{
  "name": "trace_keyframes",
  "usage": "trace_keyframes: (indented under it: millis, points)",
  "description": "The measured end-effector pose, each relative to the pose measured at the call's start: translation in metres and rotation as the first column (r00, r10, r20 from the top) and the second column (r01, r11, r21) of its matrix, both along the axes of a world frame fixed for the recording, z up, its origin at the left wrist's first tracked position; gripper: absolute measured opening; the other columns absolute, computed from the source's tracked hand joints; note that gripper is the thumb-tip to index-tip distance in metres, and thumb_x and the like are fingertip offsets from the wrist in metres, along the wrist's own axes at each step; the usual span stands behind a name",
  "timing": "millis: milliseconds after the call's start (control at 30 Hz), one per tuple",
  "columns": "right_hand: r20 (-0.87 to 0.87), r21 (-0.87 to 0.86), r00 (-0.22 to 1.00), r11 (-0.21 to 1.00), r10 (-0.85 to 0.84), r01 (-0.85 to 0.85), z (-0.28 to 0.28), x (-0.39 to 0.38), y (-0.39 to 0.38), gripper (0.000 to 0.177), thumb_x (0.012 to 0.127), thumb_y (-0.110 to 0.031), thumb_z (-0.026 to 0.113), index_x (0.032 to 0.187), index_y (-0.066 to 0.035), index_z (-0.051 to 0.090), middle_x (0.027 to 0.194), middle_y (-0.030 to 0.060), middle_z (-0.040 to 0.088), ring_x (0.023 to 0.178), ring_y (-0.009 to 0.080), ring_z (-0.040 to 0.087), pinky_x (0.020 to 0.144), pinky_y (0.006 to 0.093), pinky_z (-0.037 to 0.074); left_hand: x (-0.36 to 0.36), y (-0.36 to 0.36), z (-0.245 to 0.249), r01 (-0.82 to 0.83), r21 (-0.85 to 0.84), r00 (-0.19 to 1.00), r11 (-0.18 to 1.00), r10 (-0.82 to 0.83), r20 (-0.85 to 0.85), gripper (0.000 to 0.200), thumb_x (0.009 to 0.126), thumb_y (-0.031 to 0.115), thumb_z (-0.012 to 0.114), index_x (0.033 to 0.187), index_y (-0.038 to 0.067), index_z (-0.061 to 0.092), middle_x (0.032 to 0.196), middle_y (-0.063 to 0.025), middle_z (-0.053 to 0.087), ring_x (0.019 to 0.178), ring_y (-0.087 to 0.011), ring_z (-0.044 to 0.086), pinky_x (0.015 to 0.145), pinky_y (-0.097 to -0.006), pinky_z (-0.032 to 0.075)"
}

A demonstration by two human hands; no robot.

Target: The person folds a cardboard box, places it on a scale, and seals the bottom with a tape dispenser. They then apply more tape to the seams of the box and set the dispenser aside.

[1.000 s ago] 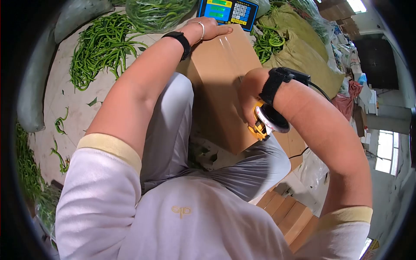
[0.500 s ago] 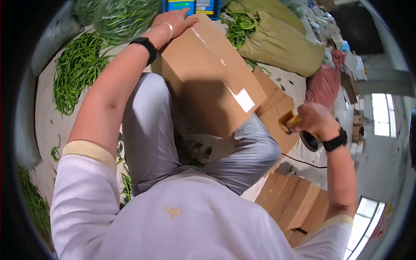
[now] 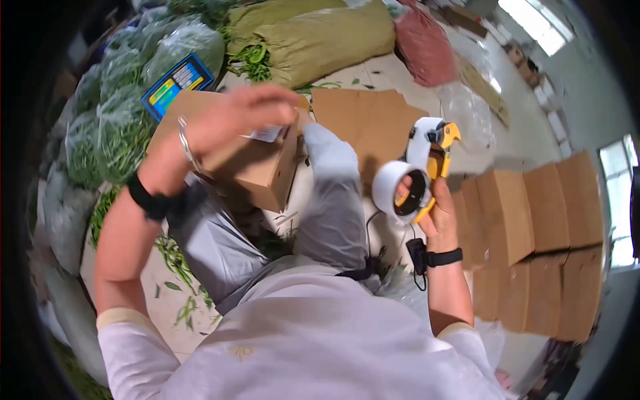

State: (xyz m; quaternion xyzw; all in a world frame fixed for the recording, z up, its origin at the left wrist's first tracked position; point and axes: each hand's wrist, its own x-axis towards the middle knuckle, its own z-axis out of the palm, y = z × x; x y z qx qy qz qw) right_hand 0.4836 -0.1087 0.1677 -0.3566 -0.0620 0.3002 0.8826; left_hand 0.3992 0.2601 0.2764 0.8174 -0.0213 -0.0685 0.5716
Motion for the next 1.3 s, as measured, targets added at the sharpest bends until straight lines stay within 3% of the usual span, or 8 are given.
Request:
trace_keyframes:
  millis: [100, 333, 467, 733, 933, 1033, 1100, 1300]
  points:
    - [0.127, 0.018, 0.99, 0.998, -0.061, 0.059, -0.011, -0.035, 0.014, 0.043, 0.086, -0.009, 0.06, 0.124, 0.001, 0.044, 0.108, 0.0112, 0.06, 0.096, 0.0209, 0.062, 0.084, 0.0356, 0.053, -0.011, -0.09, -0.051, 0.173, -0.125, 0.984, 0.977, -0.176, -0.013, 0.073, 0.082, 0.039, 0.067, 0.135, -0.001, 0.036, 0.12, -0.0146, 0.056, 0.099, -0.0187, 0.058, 0.088, -0.0322, 0.045]
    - [0.264, -0.098, 0.932, 0.954, -0.249, 0.282, -0.034, -0.078, 0.001, 0.046, 0.082, -0.002, 0.063, 0.124, -0.004, 0.043, 0.11, 0.004, 0.056, 0.102, 0.0142, 0.055, 0.091, 0.0292, 0.043, -0.013, -0.157, -0.111, 0.123, 0.223, 0.989, 0.967, -0.139, 0.057, 0.041, 0.079, 0.024, 0.071, 0.108, 0.0, 0.055, 0.09, -0.0116, 0.064, 0.077, -0.0143, 0.06, 0.069, -0.0297, 0.048]
    - [0.441, -0.153, 0.86, 0.923, -0.256, 0.354, -0.063, -0.083, -0.013, 0.051, 0.079, 0.0, 0.067, 0.125, -0.005, 0.044, 0.113, 0.0031, 0.054, 0.106, 0.0122, 0.052, 0.091, 0.0284, 0.043, -0.015, -0.162, -0.125, 0.178, -0.155, 0.974, 0.972, -0.197, -0.114, 0.026, 0.079, 0.007, 0.068, 0.101, -0.004, 0.058, 0.082, -0.0017, 0.062, 0.076, -0.0054, 0.056, 0.069, -0.0217, 0.046]
    - [0.326, -0.518, 0.945, 0.839, 0.013, 0.167, -0.046, -0.087, -0.043, 0.049, 0.076, -0.005, 0.07, 0.118, 0.0, 0.046, 0.103, 0.0051, 0.054, 0.095, 0.0105, 0.053, 0.084, 0.0271, 0.045, 0.0, -0.144, -0.114, 0.158, -0.204, 0.96, 0.966, -0.199, -0.199, 0.028, 0.074, 0.005, 0.067, 0.101, -0.003, 0.06, 0.084, -0.004, 0.064, 0.076, -0.0074, 0.057, 0.071, -0.0235, 0.048]
    - [0.383, -0.504, 0.924, 0.843, 0.022, 0.189, -0.053, -0.086, -0.047, 0.057, 0.073, -0.006, 0.071, 0.124, -0.001, 0.045, 0.104, 0.0065, 0.058, 0.098, 0.0134, 0.055, 0.087, 0.0274, 0.045, 0.004, -0.142, -0.121, 0.323, 0.153, 0.945, 0.934, -0.311, -0.101, 0.026, 0.072, 0.009, 0.066, 0.095, -0.002, 0.061, 0.073, -0.0118, 0.062, 0.066, -0.015, 0.057, 0.064, -0.0304, 0.047]
    - [0.538, -0.591, 0.842, 0.729, 0.039, 0.344, -0.052, -0.084, -0.046, 0.055, 0.073, -0.01, 0.073, 0.12, 0.0, 0.047, 0.106, 0.0085, 0.058, 0.096, 0.0151, 0.057, 0.084, 0.0292, 0.047, 0.001, -0.154, -0.119, 0.273, 0.249, 0.955, 0.929, -0.293, 0.046, 0.024, 0.073, 0.007, 0.061, 0.096, -0.001, 0.062, 0.07, -0.0153, 0.061, 0.063, -0.0197, 0.057, 0.063, -0.0314, 0.046]
    - [0.79, -0.607, 0.598, 0.304, 0.134, 0.734, -0.055, -0.084, -0.039, 0.051, 0.073, -0.015, 0.075, 0.114, 0.0, 0.048, 0.101, 0.0087, 0.06, 0.091, 0.0163, 0.059, 0.078, 0.0306, 0.048, 0.001, -0.158, -0.11, 0.241, 0.213, 0.968, 0.947, -0.251, 0.02, 0.024, 0.074, 0.006, 0.059, 0.097, -0.001, 0.062, 0.07, -0.0168, 0.06, 0.062, -0.0212, 0.057, 0.062, -0.0321, 0.046]
    - [0.311, -0.72, 0.899, 0.542, -0.307, 0.434, -0.137, -0.07, -0.091, 0.026, 0.08, -0.027, 0.07, 0.086, -0.006, 0.056, 0.07, 0.0023, 0.057, 0.06, 0.0089, 0.052, 0.052, 0.0225, 0.04, 0.006, -0.114, -0.111, 0.149, -0.097, 0.946, 0.984, -0.17, -0.274, 0.025, 0.079, 0.001, 0.053, 0.104, 0.0, 0.06, 0.073, -0.0023, 0.06, 0.061, -0.0084, 0.056, 0.054, -0.0243, 0.046]
